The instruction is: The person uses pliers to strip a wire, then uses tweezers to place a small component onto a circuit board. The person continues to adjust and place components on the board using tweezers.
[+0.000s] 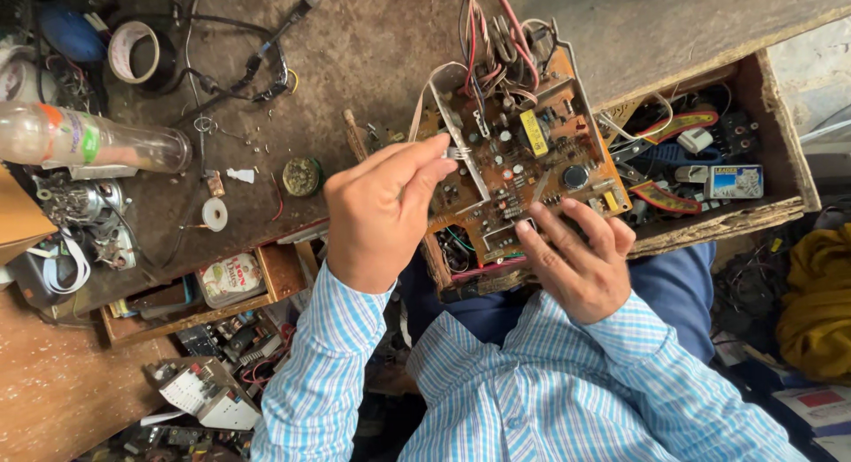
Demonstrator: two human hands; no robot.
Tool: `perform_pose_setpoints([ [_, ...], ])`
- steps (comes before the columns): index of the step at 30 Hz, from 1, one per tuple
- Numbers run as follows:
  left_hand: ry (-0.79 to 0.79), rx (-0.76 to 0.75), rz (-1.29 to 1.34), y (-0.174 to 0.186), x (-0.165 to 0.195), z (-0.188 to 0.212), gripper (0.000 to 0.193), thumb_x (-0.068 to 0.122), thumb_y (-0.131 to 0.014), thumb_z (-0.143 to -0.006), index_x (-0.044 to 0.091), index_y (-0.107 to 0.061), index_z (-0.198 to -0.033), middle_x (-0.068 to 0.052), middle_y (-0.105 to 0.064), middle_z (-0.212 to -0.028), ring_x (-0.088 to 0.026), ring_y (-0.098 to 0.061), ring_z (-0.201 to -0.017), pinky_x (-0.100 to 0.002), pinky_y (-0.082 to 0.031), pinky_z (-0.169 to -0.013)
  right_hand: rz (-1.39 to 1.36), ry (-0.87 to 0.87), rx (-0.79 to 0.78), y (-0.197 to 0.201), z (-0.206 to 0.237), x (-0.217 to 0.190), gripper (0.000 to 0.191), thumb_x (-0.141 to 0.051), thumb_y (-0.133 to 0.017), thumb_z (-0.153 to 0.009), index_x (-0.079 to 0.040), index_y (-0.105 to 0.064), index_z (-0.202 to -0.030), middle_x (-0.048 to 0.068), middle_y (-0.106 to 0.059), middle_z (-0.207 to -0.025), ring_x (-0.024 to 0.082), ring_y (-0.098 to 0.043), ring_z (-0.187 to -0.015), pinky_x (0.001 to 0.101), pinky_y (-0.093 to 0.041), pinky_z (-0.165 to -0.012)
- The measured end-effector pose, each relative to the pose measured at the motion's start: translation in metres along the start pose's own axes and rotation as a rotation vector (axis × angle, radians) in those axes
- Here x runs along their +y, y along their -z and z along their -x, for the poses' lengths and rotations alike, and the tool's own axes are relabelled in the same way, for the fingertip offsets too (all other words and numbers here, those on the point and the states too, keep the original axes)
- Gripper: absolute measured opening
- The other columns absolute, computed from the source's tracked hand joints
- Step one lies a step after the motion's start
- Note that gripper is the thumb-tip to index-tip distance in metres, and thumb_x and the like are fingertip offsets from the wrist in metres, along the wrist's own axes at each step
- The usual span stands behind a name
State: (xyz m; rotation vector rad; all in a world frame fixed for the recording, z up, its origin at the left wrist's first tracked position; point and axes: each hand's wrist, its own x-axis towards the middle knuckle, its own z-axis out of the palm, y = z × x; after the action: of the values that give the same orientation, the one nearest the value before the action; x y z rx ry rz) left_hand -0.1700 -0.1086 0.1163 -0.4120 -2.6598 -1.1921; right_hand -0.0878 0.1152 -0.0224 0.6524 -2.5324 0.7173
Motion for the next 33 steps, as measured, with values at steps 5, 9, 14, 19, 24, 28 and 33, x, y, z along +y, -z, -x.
perform_pose_setpoints([
  [5,-0.002,-0.081,-0.012,-0.012,0.0,-0.014,0.013,0.004,-0.077,-0.092,0.0,-0.075,-0.105,-0.013,-0.073,-0.096,-0.025,-0.075,-0.083,-0.034,-0.058,-0.073,0.058,0.049,0.014,-0.01,0.007,0.008,0.037,-0.016,-0.081,-0.091,-0.018,-0.074,-0.128,0.004,-0.071,-0.136,0.027,-0.053,-0.131,0.0426,-0.035,-0.103],
  [9,0.02,-0.151,-0.107,-0.022,-0.005,-0.025,0.012,0.007,-0.078,-0.088,0.002,-0.076,-0.098,-0.015,-0.072,-0.091,-0.032,-0.072,-0.08,-0.039,-0.056,-0.072,0.05,0.049,0.031,-0.014,0.01,0.009,0.035,-0.015,-0.08,-0.092,-0.017,-0.075,-0.127,0.004,-0.072,-0.134,0.026,-0.053,-0.132,0.0436,-0.035,-0.104],
  [14,0.079,-0.221,-0.098,-0.028,-0.01,-0.032,0.009,0.006,-0.076,-0.087,0.002,-0.075,-0.094,-0.018,-0.073,-0.086,-0.035,-0.073,-0.079,-0.042,-0.057,-0.071,0.046,0.055,0.049,-0.016,0.012,0.01,0.035,-0.015,-0.081,-0.094,-0.017,-0.075,-0.128,0.004,-0.072,-0.134,0.026,-0.053,-0.132,0.0429,-0.035,-0.104],
  [19,0.096,-0.214,-0.123,-0.03,-0.008,-0.031,0.008,0.004,-0.074,-0.086,0.002,-0.075,-0.094,-0.02,-0.072,-0.083,-0.036,-0.073,-0.077,-0.042,-0.058,-0.069,0.045,0.058,0.054,-0.016,0.014,0.012,0.037,-0.014,-0.082,-0.093,-0.018,-0.074,-0.129,0.003,-0.072,-0.135,0.026,-0.054,-0.132,0.042,-0.036,-0.102],
  [24,0.135,-0.237,-0.143,-0.034,0.0,-0.03,0.009,0.005,-0.074,-0.087,0.002,-0.075,-0.096,-0.019,-0.073,-0.084,-0.034,-0.074,-0.078,-0.041,-0.059,-0.07,0.019,0.056,0.031,-0.012,0.017,0.014,0.04,-0.014,-0.081,-0.091,-0.017,-0.073,-0.13,0.004,-0.07,-0.138,0.026,-0.054,-0.133,0.0415,-0.038,-0.101],
  [28,0.036,-0.26,-0.297,-0.035,0.009,-0.028,0.009,0.009,-0.078,-0.087,0.002,-0.076,-0.093,-0.018,-0.073,-0.086,-0.037,-0.071,-0.079,-0.047,-0.056,-0.073,0.011,0.068,0.038,-0.009,0.018,0.015,0.041,-0.013,-0.081,-0.09,-0.016,-0.073,-0.13,0.005,-0.069,-0.139,0.027,-0.054,-0.133,0.042,-0.038,-0.102],
  [33,-0.021,-0.285,-0.508,-0.041,0.011,-0.029,0.007,0.013,-0.081,-0.08,0.006,-0.08,-0.082,-0.018,-0.073,-0.084,-0.038,-0.072,-0.075,-0.049,-0.055,-0.066,-0.008,0.067,0.015,-0.007,0.022,0.015,0.041,-0.014,-0.081,-0.089,-0.016,-0.073,-0.129,0.005,-0.07,-0.139,0.027,-0.054,-0.133,0.0437,-0.038,-0.102],
])
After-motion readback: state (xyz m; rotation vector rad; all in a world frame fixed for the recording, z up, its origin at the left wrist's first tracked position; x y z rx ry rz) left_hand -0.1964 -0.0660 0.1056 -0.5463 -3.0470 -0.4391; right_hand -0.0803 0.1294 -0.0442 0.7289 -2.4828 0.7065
